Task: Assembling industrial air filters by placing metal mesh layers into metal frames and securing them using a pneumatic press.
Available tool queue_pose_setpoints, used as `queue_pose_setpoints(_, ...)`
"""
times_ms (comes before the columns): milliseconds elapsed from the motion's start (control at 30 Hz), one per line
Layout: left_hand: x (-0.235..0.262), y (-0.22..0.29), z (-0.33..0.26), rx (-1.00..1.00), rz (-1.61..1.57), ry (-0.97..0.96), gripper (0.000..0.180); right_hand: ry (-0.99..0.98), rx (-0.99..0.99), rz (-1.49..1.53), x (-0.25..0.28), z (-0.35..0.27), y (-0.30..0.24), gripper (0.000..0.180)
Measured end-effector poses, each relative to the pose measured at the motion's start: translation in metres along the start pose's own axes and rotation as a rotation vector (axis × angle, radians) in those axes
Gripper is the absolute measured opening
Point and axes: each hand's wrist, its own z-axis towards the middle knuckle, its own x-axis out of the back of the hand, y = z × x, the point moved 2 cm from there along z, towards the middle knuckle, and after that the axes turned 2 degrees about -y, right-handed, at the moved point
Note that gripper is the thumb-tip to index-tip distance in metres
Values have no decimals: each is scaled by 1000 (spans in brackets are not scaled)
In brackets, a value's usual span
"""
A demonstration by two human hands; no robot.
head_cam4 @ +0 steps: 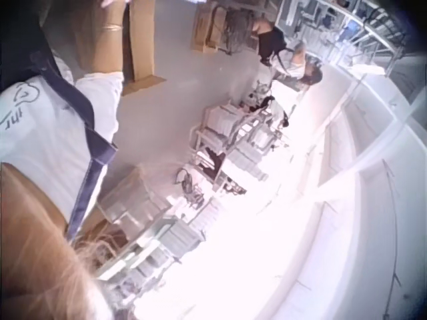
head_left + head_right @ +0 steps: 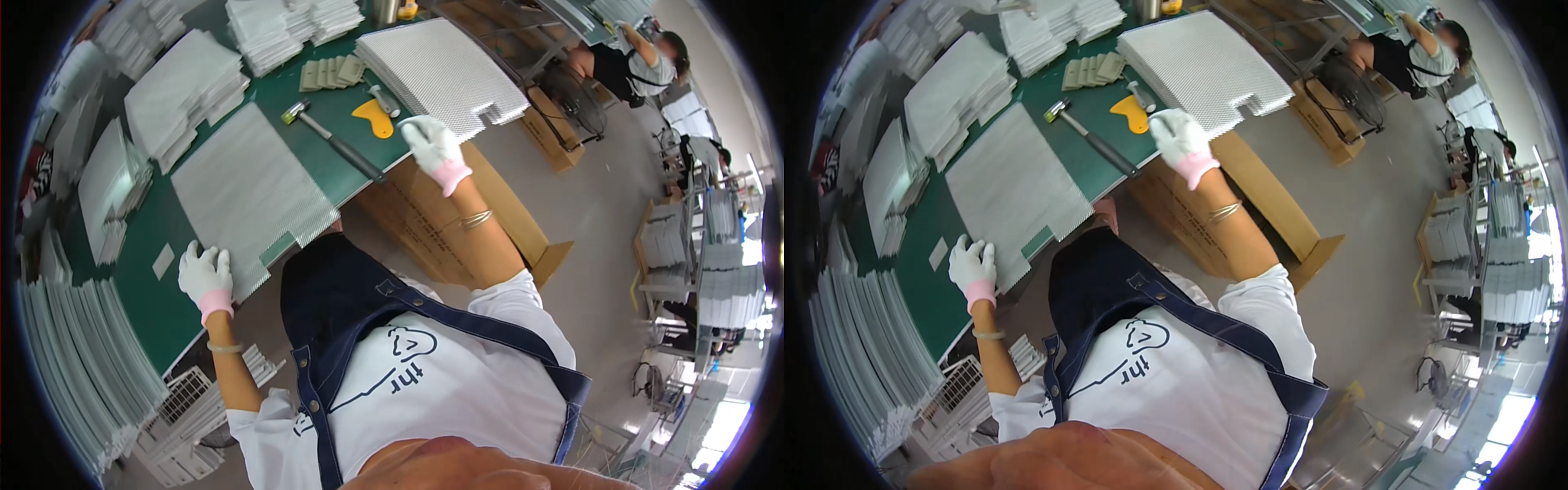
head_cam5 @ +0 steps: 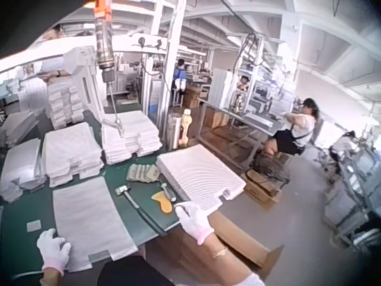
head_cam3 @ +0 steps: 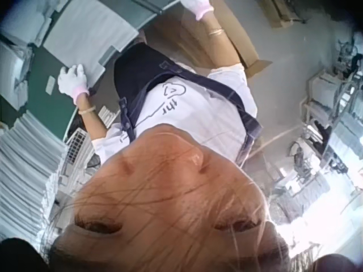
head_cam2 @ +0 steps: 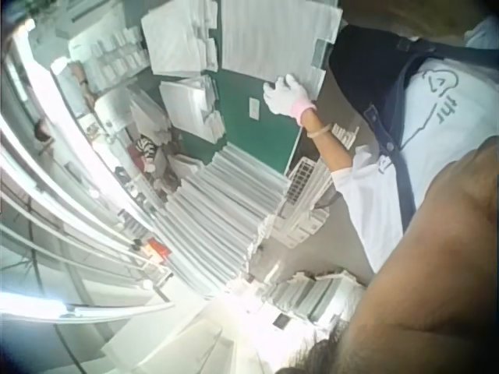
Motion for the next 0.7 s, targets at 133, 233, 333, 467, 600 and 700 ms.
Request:
queue_pose_setpoints(133, 6, 17, 7, 0, 70, -71, 26, 198, -100, -669, 90, 38, 64, 43)
queue_pose_setpoints(233, 8, 22, 10, 3, 98, -123, 26, -34, -420, -1107, 139, 62, 105, 69)
queue_pose_setpoints(333, 6, 20, 9, 0, 152, -126, 25, -257, -547, -1048, 153, 72, 126, 74)
queue_pose_setpoints(467, 5, 20, 9, -6, 172, -117, 24, -293, -458, -1085, 157, 79, 126, 73)
queue_pose_setpoints(600, 3, 21, 12, -23, 176, -112, 23, -313, -460, -1125, 174, 90, 103, 72)
queue_pose_setpoints(700, 2, 20, 10, -19, 179, -111, 24, -334, -501, -1022, 178, 91, 104, 80)
